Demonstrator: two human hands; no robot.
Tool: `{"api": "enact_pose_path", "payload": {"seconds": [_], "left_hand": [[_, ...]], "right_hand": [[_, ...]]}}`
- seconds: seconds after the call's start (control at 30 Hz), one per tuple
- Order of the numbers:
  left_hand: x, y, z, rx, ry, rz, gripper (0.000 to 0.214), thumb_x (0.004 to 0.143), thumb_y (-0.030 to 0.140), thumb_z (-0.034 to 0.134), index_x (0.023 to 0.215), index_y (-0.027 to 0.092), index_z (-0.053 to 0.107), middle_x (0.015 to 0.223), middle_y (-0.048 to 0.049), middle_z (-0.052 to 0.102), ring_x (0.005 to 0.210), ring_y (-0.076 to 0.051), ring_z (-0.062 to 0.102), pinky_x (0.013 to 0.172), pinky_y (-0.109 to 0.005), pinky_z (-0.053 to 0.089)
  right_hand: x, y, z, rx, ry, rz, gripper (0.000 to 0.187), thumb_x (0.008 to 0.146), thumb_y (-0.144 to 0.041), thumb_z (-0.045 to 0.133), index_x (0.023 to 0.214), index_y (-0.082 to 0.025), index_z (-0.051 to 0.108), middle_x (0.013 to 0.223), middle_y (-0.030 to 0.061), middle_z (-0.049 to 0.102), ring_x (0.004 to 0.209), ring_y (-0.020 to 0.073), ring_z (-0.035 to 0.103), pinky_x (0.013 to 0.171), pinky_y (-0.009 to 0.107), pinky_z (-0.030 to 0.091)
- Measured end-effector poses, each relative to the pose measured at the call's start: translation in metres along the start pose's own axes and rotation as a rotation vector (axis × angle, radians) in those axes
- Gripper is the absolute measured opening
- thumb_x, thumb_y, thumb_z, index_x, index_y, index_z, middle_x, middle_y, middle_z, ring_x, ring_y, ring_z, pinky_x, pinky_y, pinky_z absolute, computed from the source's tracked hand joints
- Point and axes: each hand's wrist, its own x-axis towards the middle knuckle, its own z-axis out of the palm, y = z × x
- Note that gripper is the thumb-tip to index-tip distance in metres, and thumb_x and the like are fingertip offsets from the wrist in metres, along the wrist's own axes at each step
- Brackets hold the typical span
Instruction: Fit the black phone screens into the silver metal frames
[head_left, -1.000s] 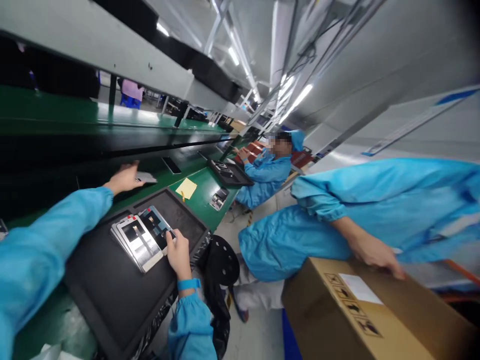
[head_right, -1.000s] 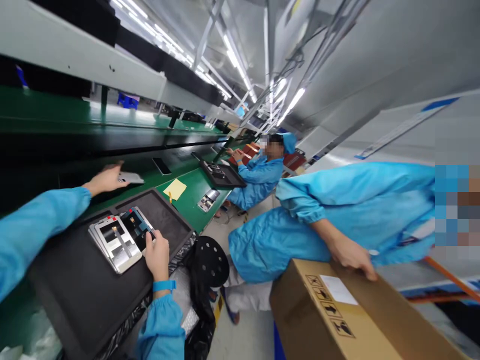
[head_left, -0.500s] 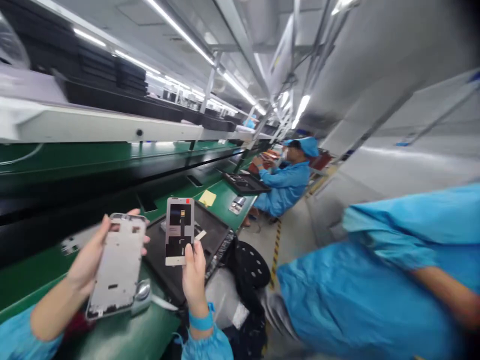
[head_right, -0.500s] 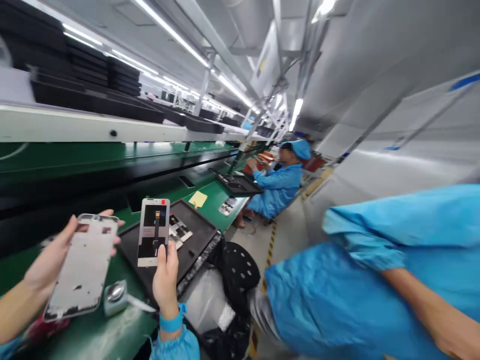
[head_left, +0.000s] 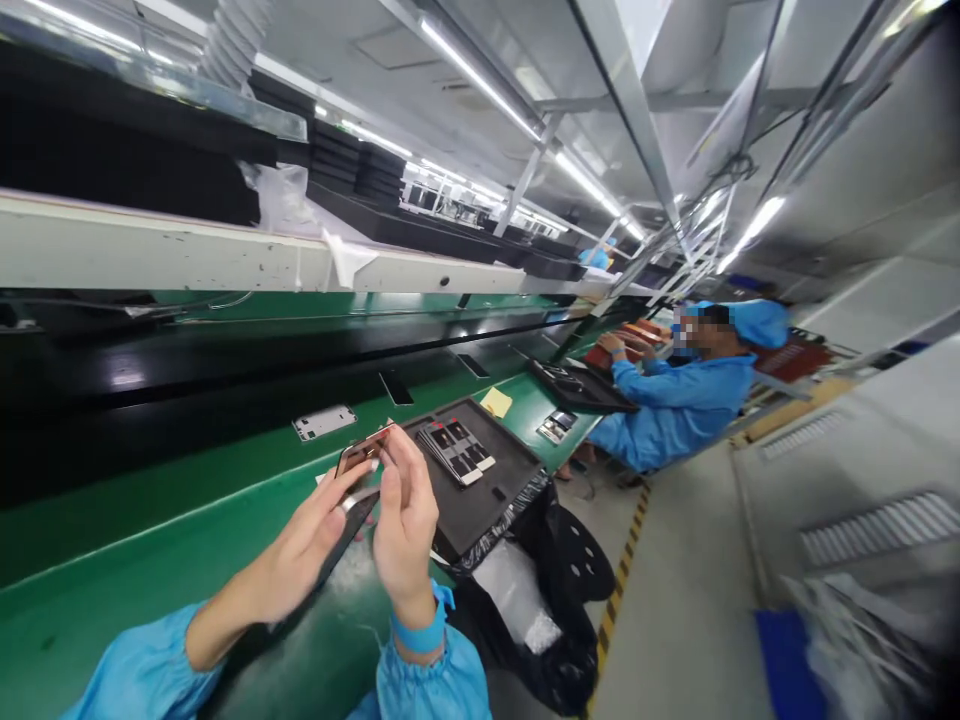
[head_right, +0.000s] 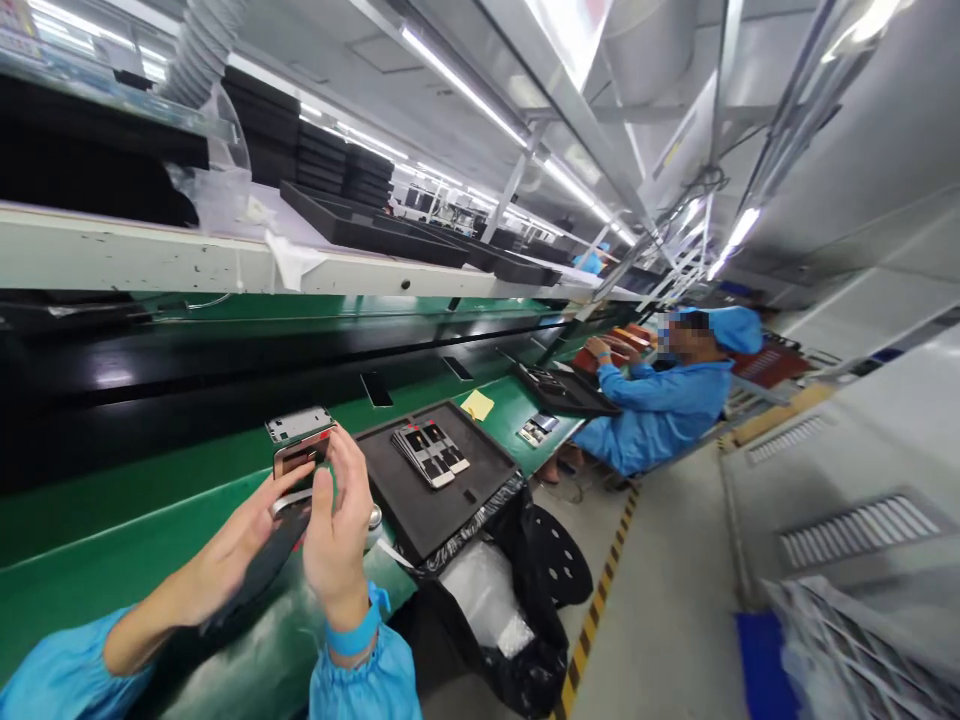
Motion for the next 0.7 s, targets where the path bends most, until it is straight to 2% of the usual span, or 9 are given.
{"api": "enact_pose_path", "payload": {"seconds": [0.07, 0.17, 0.27, 0.33, 0.4, 0.5, 0.57, 0.63, 0.7], "left_hand": [[-0.006, 0.0, -0.004, 0.129, -0.025, 0.067, 0.062, 0.109, 0.053, 0.043, 0.168, 0.036, 0.037, 0.178, -0.0039, 0.024, 0.166, -0.033, 0.016, 0.136, -0.052, 0.014], [-0.007, 0.003, -0.008, 0.206, -0.06, 0.143, 0.063, 0.11, 0.048, 0.042, 0.17, 0.033, 0.031, 0.179, -0.0077, 0.019, 0.164, -0.03, 0.023, 0.134, -0.046, 0.026], [-0.004, 0.008, -0.013, 0.206, -0.05, 0.19, 0.058, 0.11, 0.048, 0.044, 0.164, 0.029, 0.044, 0.174, -0.0118, 0.03, 0.161, -0.031, 0.031, 0.133, -0.045, 0.029], [-0.001, 0.01, -0.02, 0.155, 0.036, 0.199, 0.053, 0.107, 0.052, 0.05, 0.152, 0.027, 0.059, 0.166, -0.0141, 0.043, 0.155, -0.034, 0.04, 0.131, -0.047, 0.033], [0.003, 0.013, -0.033, 0.007, 0.219, 0.147, 0.055, 0.103, 0.061, 0.054, 0.144, 0.026, 0.066, 0.151, -0.0165, 0.058, 0.141, -0.036, 0.057, 0.121, -0.051, 0.046], [0.005, 0.019, -0.057, -0.415, 0.39, -0.054, 0.077, 0.097, 0.077, 0.052, 0.152, 0.024, 0.058, 0.117, -0.0177, 0.075, 0.098, -0.032, 0.075, 0.084, -0.047, 0.064], [0.002, 0.027, -0.069, -0.694, 0.354, -0.141, 0.084, 0.097, 0.079, 0.046, 0.159, 0.023, 0.048, 0.103, -0.0164, 0.076, 0.08, -0.029, 0.075, 0.068, -0.041, 0.062], [-0.002, 0.037, -0.074, -0.874, 0.271, -0.161, 0.081, 0.101, 0.075, 0.043, 0.162, 0.022, 0.042, 0.101, -0.0168, 0.077, 0.079, -0.029, 0.075, 0.067, -0.04, 0.061], [-0.007, 0.047, -0.072, -0.986, 0.172, -0.171, 0.076, 0.104, 0.07, 0.04, 0.164, 0.023, 0.037, 0.102, -0.0175, 0.077, 0.081, -0.029, 0.076, 0.072, -0.04, 0.06]], "right_hand": [[0.002, -0.003, 0.016, 0.038, 0.06, -0.013, 0.04, 0.107, -0.047, 0.054, 0.136, -0.02, 0.058, 0.146, 0.0167, 0.063, 0.136, 0.0259, 0.063, 0.116, 0.048, 0.053], [0.011, -0.008, 0.03, 0.056, 0.133, -0.027, 0.025, 0.105, -0.045, 0.059, 0.111, -0.021, 0.061, 0.122, 0.0122, 0.069, 0.119, 0.0238, 0.07, 0.106, 0.044, 0.056], [0.02, -0.009, 0.031, -0.003, 0.13, -0.035, 0.026, 0.104, -0.045, 0.058, 0.091, -0.023, 0.055, 0.102, 0.0059, 0.064, 0.1, 0.0197, 0.068, 0.097, 0.038, 0.056], [0.018, 0.0, 0.025, -0.064, 0.092, -0.041, 0.028, 0.106, -0.047, 0.054, 0.092, -0.023, 0.053, 0.109, 0.0073, 0.063, 0.103, 0.0197, 0.066, 0.098, 0.037, 0.054], [0.006, 0.022, 0.016, -0.183, 0.017, -0.01, 0.028, 0.108, -0.048, 0.046, 0.097, -0.023, 0.052, 0.125, 0.0104, 0.061, 0.112, 0.0208, 0.063, 0.102, 0.038, 0.052], [-0.031, 0.073, 0.004, -0.496, -0.237, 0.123, 0.032, 0.111, -0.046, 0.033, 0.097, -0.024, 0.052, 0.126, 0.0112, 0.062, 0.12, 0.0217, 0.061, 0.105, 0.04, 0.05], [-0.059, 0.108, 0.003, -0.58, -0.341, 0.181, 0.034, 0.108, -0.045, 0.038, 0.088, -0.023, 0.054, 0.115, 0.013, 0.066, 0.117, 0.0264, 0.063, 0.103, 0.045, 0.051], [-0.08, 0.135, 0.005, -0.65, -0.376, 0.206, 0.032, 0.104, -0.043, 0.045, 0.084, -0.021, 0.056, 0.118, 0.0182, 0.066, 0.122, 0.0344, 0.06, 0.104, 0.057, 0.047], [-0.09, 0.15, 0.01, -0.717, -0.38, 0.216, 0.026, 0.101, -0.038, 0.048, 0.09, -0.018, 0.062, 0.128, 0.025, 0.063, 0.13, 0.043, 0.054, 0.105, 0.069, 0.04]]}}
